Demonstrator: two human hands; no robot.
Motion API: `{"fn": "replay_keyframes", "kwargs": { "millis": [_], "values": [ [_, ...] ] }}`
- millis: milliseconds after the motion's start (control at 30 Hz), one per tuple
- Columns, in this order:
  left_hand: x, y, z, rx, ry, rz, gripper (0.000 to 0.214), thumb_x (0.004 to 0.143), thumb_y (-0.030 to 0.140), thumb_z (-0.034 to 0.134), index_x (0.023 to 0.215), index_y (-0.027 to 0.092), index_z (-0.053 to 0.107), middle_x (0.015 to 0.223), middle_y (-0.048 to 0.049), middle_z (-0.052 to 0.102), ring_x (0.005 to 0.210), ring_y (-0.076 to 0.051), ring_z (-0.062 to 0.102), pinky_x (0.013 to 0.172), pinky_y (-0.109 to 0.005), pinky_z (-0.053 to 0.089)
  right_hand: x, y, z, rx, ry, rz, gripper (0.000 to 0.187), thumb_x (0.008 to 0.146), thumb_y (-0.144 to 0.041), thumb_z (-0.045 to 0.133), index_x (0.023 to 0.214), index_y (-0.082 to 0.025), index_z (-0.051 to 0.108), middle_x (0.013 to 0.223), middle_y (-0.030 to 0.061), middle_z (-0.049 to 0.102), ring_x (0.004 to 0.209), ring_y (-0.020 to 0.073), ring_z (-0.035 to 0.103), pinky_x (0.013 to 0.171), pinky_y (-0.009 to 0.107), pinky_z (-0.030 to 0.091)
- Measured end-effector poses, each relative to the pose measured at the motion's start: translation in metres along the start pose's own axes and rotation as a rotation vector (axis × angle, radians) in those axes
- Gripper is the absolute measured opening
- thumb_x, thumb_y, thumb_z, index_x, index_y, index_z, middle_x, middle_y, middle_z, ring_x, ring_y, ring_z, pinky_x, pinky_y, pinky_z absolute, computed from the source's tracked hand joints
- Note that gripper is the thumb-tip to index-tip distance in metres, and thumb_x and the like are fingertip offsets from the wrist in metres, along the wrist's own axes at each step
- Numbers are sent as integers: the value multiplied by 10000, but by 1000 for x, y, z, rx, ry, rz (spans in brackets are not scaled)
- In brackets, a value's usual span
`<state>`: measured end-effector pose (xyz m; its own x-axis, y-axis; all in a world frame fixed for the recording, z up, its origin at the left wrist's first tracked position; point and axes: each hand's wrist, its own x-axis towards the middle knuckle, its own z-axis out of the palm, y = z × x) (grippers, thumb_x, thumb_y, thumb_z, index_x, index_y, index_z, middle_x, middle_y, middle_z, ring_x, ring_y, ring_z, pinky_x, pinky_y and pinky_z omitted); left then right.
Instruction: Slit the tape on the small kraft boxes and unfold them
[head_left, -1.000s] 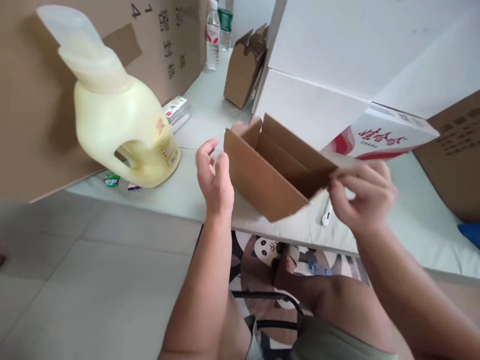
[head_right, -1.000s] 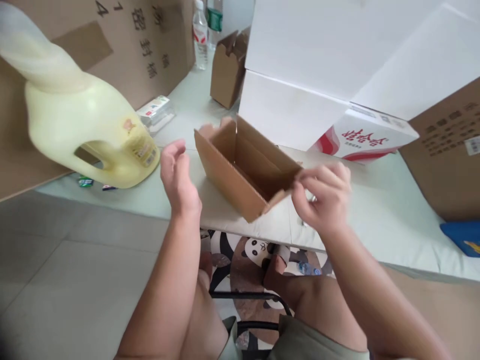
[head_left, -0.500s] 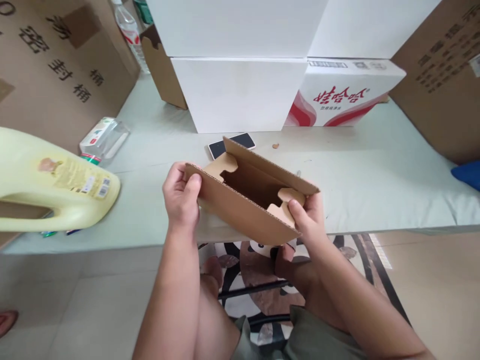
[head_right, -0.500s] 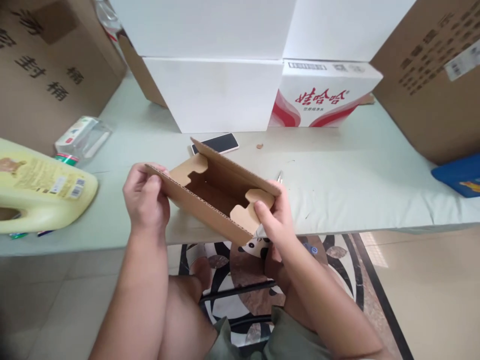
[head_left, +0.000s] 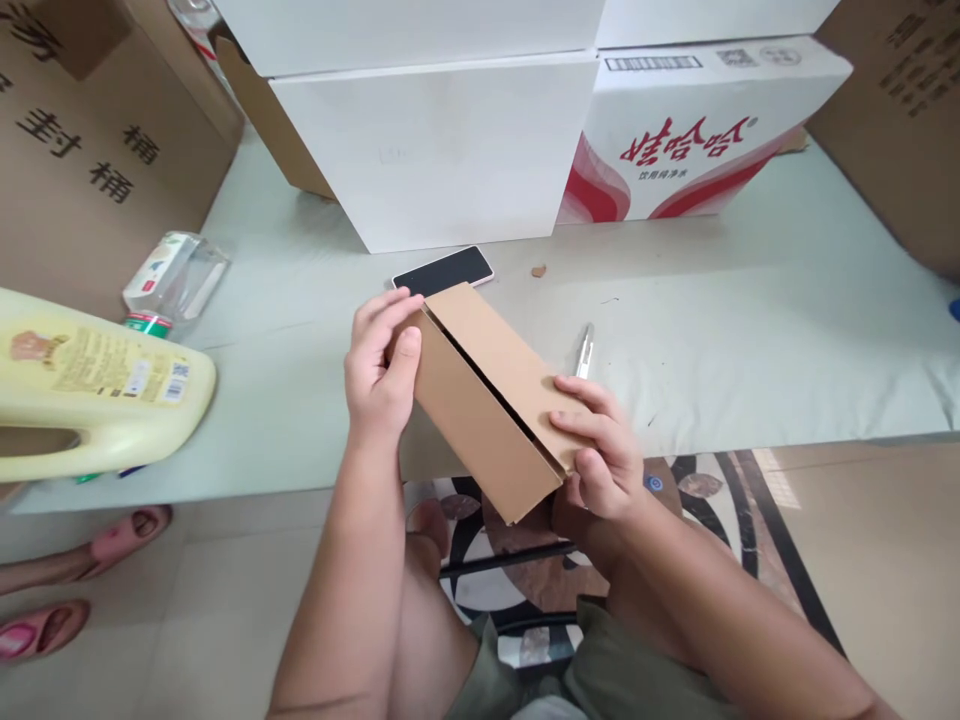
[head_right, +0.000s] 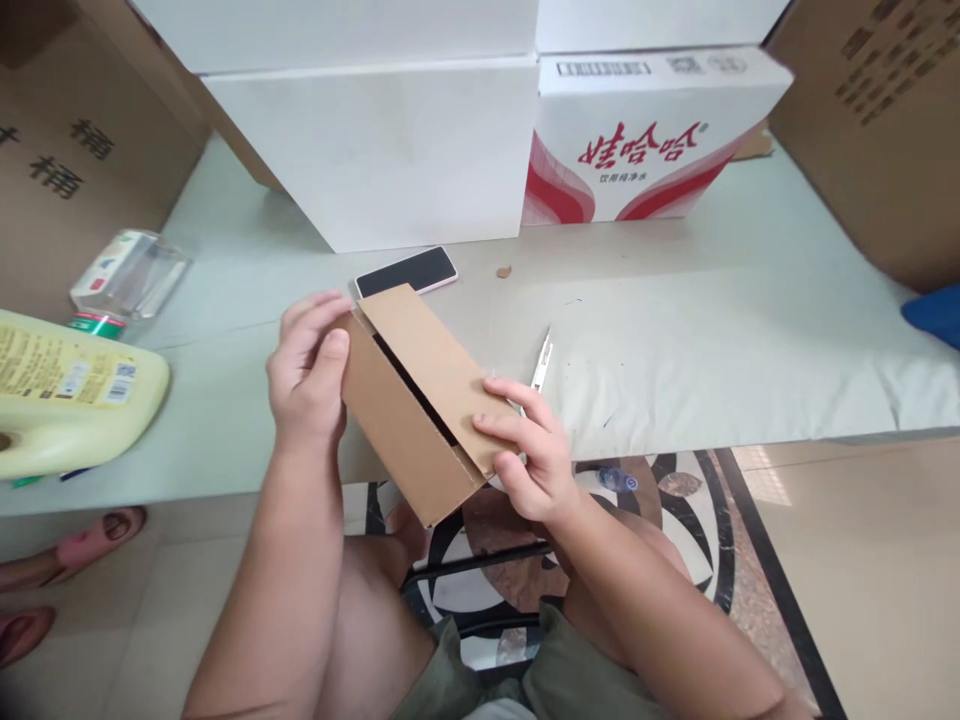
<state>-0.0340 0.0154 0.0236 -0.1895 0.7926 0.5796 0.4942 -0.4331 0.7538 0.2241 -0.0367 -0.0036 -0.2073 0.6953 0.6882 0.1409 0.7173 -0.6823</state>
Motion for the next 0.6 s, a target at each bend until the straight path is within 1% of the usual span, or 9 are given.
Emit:
{"fn": "replay_keyframes", "kwargs": {
  "millis": [100,167,367,433,533,600],
  "values": [
    [-1,8,-3,68,-60,-11,346,1018,493,554,1241,317,752,1415,-40,665,1379,-250,586,1234,-477,430,2,-6,3,-14,-3,-26,381,1007,-308,492,1347,-311,663,1444,76,607,1318,273,626,1106,518,555],
    [-2,12,-4,78,-82,-23,330,1020,457,556,1245,319,754,1437,-33,660,1378,-247,590,1225,-475,446,2,-7,6,-20,-3,-46,375,996,-289,495,1323,-310,677,1427,68,622,1333,278,615,1135,536,534],
    [-1,18,-6,120,-145,-79,269,977,305,582,1136,298,799,1334,-29,712,1281,-226,645,1157,-417,520,1,-6,11,-33,13,-110,388,967,-238,490,1292,-284,698,1418,69,630,1333,284,602,1141,549,522],
    [-1,17,-6,111,-138,-101,269,953,258,584,1089,302,812,1343,-31,700,1266,-233,647,1135,-421,536,2,-7,12,-44,14,-107,388,971,-249,484,1291,-303,697,1415,59,630,1323,288,608,1130,557,527],
    [0,15,-6,74,-108,-133,292,925,205,576,1039,301,827,1381,-37,670,1274,-250,633,1130,-451,532,2,-11,12,-46,0,-73,386,993,-313,458,1304,-345,684,1414,49,617,1318,303,607,1119,572,528],
    [0,14,-6,54,-93,-147,299,905,183,578,1013,298,832,1352,-39,676,1266,-258,630,1141,-468,520,1,-15,11,-45,-18,-35,398,1003,-357,448,1341,-362,658,1439,53,587,1318,313,600,1115,575,527]
  ]
}}
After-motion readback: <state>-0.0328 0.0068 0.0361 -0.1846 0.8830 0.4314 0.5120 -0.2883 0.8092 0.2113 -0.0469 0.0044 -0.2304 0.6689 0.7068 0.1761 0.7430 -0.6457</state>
